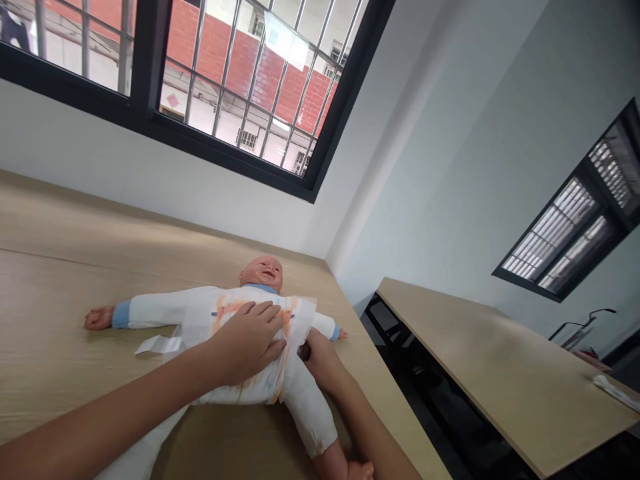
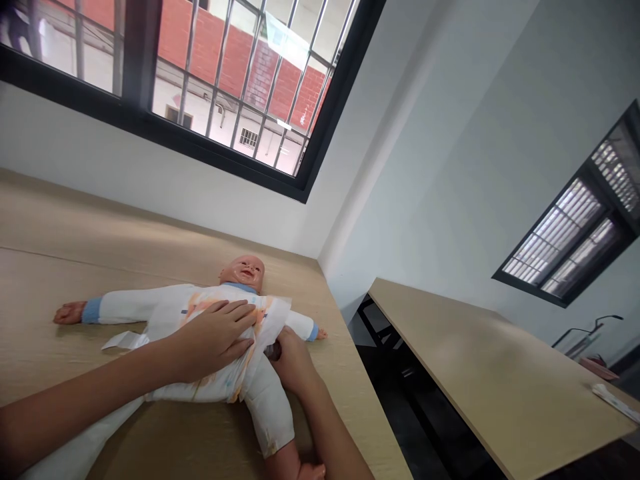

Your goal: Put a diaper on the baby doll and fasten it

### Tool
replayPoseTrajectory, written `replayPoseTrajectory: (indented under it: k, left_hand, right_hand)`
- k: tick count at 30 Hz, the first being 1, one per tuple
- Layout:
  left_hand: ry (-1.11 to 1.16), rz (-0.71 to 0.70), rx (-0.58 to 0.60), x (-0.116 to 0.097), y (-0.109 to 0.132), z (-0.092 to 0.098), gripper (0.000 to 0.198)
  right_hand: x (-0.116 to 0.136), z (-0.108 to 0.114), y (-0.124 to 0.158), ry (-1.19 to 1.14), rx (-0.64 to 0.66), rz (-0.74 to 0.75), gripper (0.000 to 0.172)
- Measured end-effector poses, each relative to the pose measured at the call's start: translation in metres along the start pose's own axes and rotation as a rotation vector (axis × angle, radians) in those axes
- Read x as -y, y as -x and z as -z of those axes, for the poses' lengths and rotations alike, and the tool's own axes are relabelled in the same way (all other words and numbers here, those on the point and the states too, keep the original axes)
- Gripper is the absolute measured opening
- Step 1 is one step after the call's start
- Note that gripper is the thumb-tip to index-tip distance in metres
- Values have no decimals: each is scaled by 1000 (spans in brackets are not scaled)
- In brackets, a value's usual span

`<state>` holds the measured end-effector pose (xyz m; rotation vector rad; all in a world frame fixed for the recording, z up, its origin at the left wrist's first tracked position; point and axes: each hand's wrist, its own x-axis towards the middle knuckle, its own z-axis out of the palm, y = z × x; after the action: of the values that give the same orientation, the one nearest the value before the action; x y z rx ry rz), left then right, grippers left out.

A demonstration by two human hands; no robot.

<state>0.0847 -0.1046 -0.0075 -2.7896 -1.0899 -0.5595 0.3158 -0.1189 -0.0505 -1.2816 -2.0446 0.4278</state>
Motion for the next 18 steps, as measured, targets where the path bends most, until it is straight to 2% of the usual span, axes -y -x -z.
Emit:
replayPoseTrajectory:
  k: [4, 8, 13, 18]
  left_hand:
    - [-7, 0, 11, -1, 0, 3, 33]
    - [0, -4, 13, -2, -1, 4, 32]
    - [10, -7, 3, -2, 0, 3, 32]
    - [16, -10, -8, 0, 0, 2, 32]
  right_hand:
    - [1, 1, -1, -76, 30, -11, 24]
    - [5, 7, -2, -280, 67, -67, 22]
    - [-2, 15, -2, -406, 97, -322, 12]
    - [-12, 15, -3, -561, 121, -538, 18]
